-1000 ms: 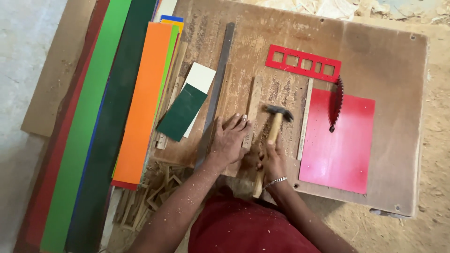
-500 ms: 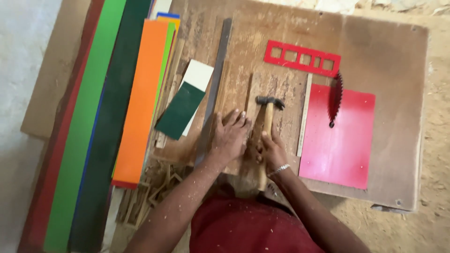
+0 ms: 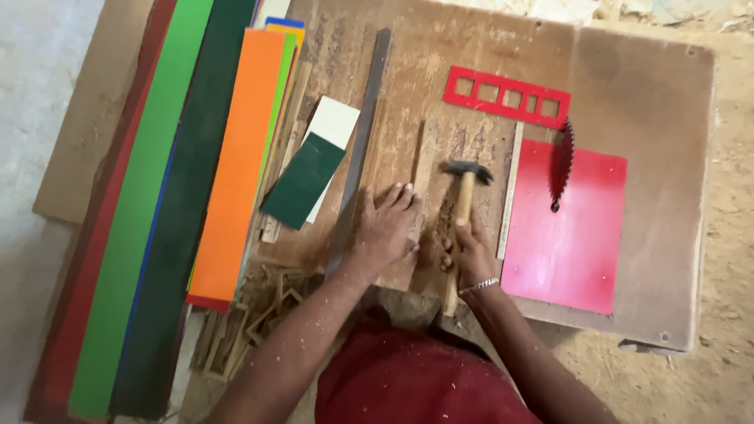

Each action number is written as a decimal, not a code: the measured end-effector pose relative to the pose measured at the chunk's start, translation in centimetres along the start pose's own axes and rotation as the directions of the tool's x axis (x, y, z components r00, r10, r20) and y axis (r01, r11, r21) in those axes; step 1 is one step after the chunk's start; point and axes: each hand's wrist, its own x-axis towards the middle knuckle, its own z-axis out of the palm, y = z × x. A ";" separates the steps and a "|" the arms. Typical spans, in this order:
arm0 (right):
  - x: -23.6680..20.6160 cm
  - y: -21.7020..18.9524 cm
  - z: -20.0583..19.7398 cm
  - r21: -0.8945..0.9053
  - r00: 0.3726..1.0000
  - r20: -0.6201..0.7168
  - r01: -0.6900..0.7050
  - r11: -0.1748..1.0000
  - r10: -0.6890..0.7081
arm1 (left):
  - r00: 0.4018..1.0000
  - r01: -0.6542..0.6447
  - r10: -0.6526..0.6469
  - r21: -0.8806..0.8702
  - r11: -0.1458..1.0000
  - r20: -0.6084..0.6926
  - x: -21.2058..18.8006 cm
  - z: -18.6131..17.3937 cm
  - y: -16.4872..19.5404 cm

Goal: The person carries a red plastic template to a workbench, aligns thin wooden strips against the template and a metal ruler, and hammers small nails to assemble a wooden frame piece. Afterwards the person picks up and repositions orange and green plastic strips on the bench.

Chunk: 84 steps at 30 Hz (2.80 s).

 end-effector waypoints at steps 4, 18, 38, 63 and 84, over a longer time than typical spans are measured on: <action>-1.8 1.7 0.5 -0.044 0.993 -0.117 -0.001 0.999 -0.004 | 0.999 -0.018 0.021 -0.070 0.997 0.044 -0.2 -0.8 -1.1; -2.3 2.3 0.1 -0.104 0.994 -0.007 -0.105 0.989 0.105 | 0.999 -0.011 0.010 -0.011 1.000 -0.044 0.0 -0.2 -0.9; -2.1 5.7 0.3 -0.104 0.997 0.025 0.069 0.992 -0.067 | 0.996 0.076 -0.079 0.083 0.994 0.039 0.8 -1.1 0.9; 1.2 4.4 -0.1 -0.753 0.946 0.138 0.293 0.589 -0.294 | 0.996 0.059 -0.070 0.205 0.977 0.047 1.8 0.5 1.3; -0.3 2.1 -2.4 -0.431 0.726 0.120 0.652 0.624 -0.677 | 0.991 0.071 -0.089 0.168 0.983 0.101 1.5 -1.5 1.9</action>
